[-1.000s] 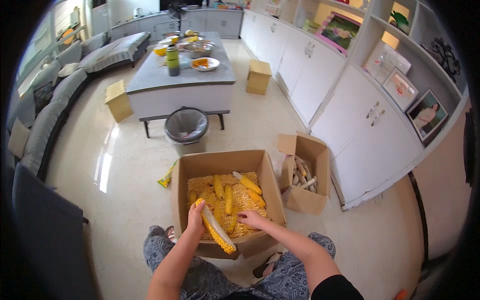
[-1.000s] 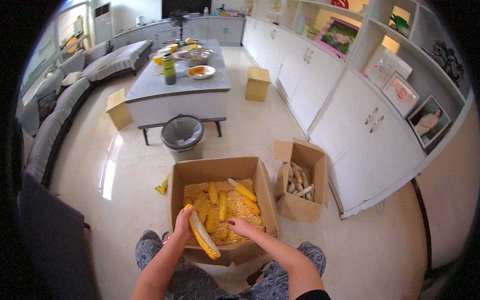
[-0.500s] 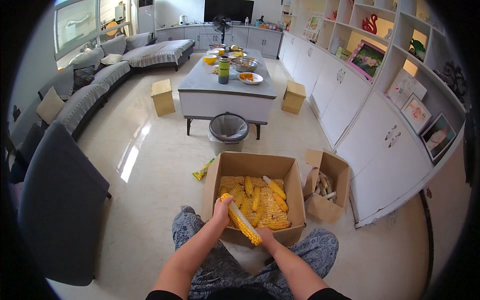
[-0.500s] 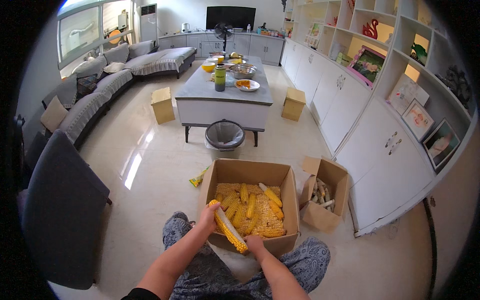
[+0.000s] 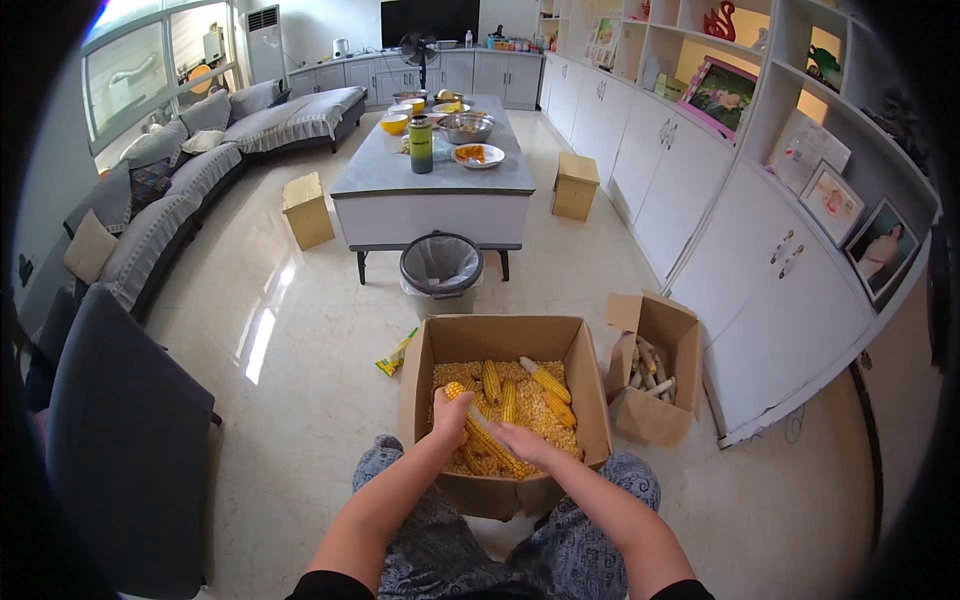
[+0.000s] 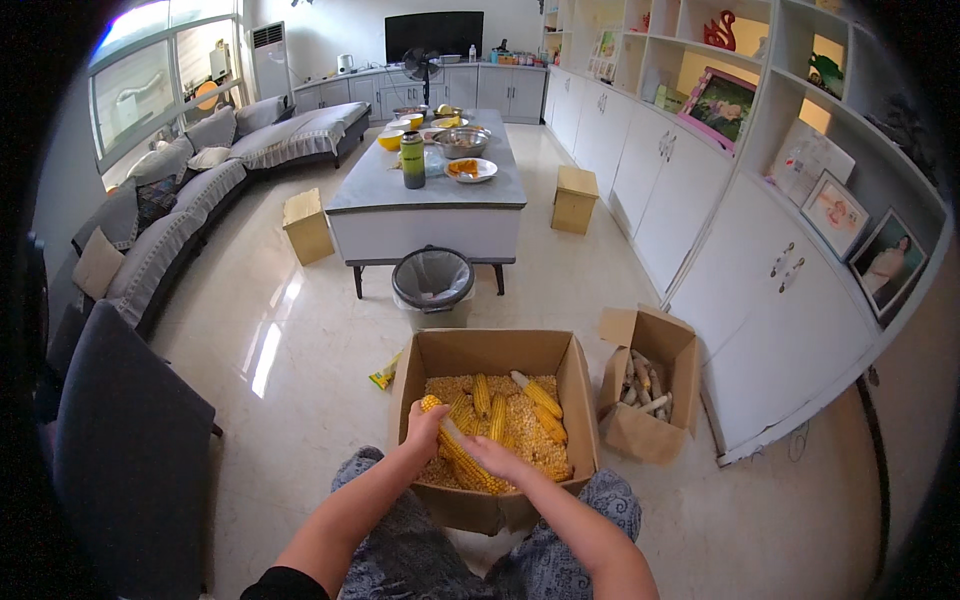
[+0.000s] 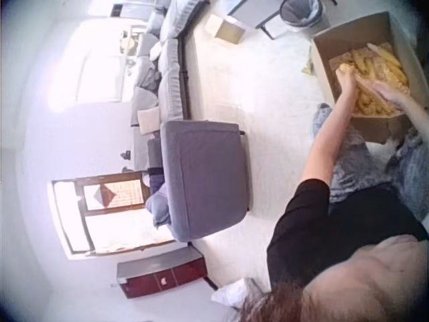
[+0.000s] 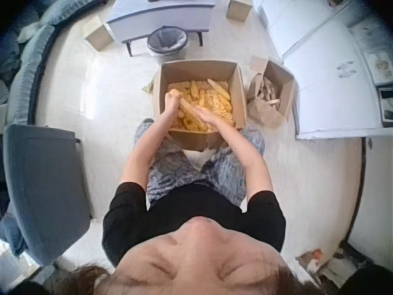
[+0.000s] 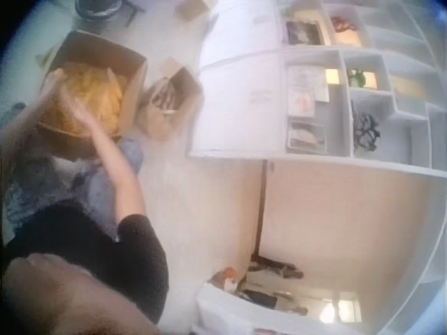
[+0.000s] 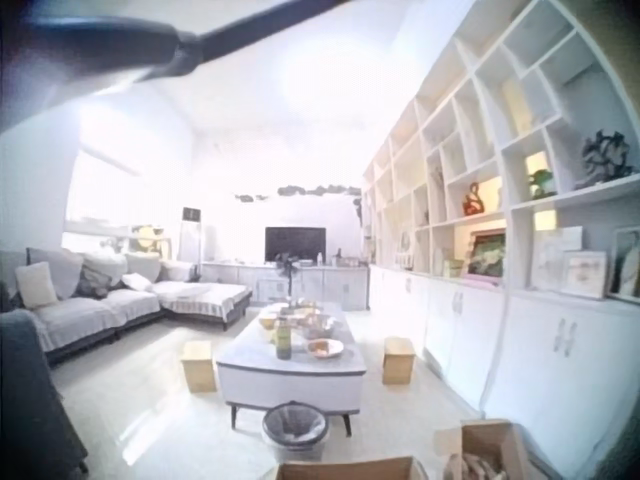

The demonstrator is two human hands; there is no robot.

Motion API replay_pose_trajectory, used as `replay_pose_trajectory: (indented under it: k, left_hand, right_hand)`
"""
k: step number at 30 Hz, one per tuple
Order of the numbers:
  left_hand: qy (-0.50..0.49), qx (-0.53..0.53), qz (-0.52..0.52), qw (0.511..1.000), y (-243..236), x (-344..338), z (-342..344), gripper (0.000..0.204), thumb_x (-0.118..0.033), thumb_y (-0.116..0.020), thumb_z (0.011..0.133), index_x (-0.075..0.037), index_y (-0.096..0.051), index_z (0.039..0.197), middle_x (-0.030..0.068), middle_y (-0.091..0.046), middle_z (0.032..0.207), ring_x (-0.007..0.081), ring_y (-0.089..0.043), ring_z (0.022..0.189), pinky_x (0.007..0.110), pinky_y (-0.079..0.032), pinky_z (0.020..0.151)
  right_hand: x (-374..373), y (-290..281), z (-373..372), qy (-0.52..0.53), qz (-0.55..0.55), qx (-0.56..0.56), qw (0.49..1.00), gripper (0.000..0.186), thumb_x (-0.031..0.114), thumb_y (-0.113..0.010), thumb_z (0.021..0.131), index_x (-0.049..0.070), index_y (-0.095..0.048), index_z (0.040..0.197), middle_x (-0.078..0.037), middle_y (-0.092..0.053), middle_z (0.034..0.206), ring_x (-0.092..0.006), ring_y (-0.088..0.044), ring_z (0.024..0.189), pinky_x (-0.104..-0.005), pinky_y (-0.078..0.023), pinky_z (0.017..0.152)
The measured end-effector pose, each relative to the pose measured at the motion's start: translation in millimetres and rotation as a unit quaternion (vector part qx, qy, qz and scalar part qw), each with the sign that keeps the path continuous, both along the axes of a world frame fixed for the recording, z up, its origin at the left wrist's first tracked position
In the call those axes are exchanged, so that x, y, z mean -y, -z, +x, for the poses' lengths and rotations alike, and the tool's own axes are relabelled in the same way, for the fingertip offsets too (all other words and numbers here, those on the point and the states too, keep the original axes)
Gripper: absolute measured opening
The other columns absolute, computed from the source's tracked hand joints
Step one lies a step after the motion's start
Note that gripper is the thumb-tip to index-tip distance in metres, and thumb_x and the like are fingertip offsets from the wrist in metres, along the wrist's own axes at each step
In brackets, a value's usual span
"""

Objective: The person sits on the floor and shucks corn cobs by hand, removing the kernels from the cobs. They place the shucked cobs into a cardboard box and the loose kernels into another box.

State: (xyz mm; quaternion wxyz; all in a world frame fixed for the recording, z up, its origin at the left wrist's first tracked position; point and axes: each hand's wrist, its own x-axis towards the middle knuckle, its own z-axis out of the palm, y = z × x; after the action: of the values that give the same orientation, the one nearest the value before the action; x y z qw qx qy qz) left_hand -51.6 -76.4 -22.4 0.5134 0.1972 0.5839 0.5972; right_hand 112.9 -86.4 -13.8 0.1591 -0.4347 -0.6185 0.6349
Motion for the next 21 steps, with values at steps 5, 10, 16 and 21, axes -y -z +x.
replay_pose_trajectory:
  k: [5, 10, 16, 21]
  left_hand:
    - [0.022, -0.039, 0.015, 0.999, 11, -33, 13, 0.036, -0.008, -0.064, 0.072, -0.001, -0.045, 0.102, 0.0072, -0.052, 0.085, 0.0164, -0.052, 0.075, 0.031, -0.045, 0.064]
    - [0.068, 0.068, -0.002, 0.995, 6, -55, 15, 0.028, -0.011, -0.062, 0.077, -0.004, -0.047, 0.1, 0.0075, -0.056, 0.089, 0.0182, -0.053, 0.082, 0.033, -0.045, 0.073]
    - [0.144, 0.129, 0.028, 0.981, 4, -58, 1, 0.03, -0.01, -0.059, 0.08, -0.005, -0.046, 0.106, 0.0067, -0.055, 0.092, 0.017, -0.054, 0.083, 0.032, -0.045, 0.073]
    - [0.117, -0.01, 0.023, 0.993, 8, -60, 9, 0.031, -0.012, -0.062, 0.079, -0.003, -0.046, 0.104, 0.0031, -0.052, 0.086, 0.0124, -0.051, 0.077, 0.027, -0.044, 0.067]
  right_hand:
    - [-12, 13, -6, 0.004, 0.049, 0.055, 0.997, 0.05, 0.039, -0.056, 0.086, -0.002, -0.046, 0.113, -0.007, -0.058, 0.09, -0.0145, -0.054, 0.083, -0.0277, -0.043, 0.075]
    - [-30, 15, -6, 0.034, 0.057, 0.095, 0.993, 0.045, 0.038, -0.057, 0.085, -0.001, -0.048, 0.105, -0.006, -0.056, 0.083, -0.0137, -0.053, 0.075, -0.0284, -0.044, 0.068]
    - [-36, 25, -6, 0.055, 0.029, 0.018, 0.998, 0.052, 0.041, -0.055, 0.085, -0.003, -0.046, 0.112, -0.018, -0.058, 0.096, -0.0267, -0.057, 0.087, -0.0346, -0.044, 0.079]
    - [-34, 27, -15, 0.066, 0.073, 0.036, 0.994, 0.051, 0.04, -0.055, 0.085, -0.002, -0.046, 0.113, -0.019, -0.058, 0.099, -0.0279, -0.057, 0.092, -0.0355, -0.043, 0.08]
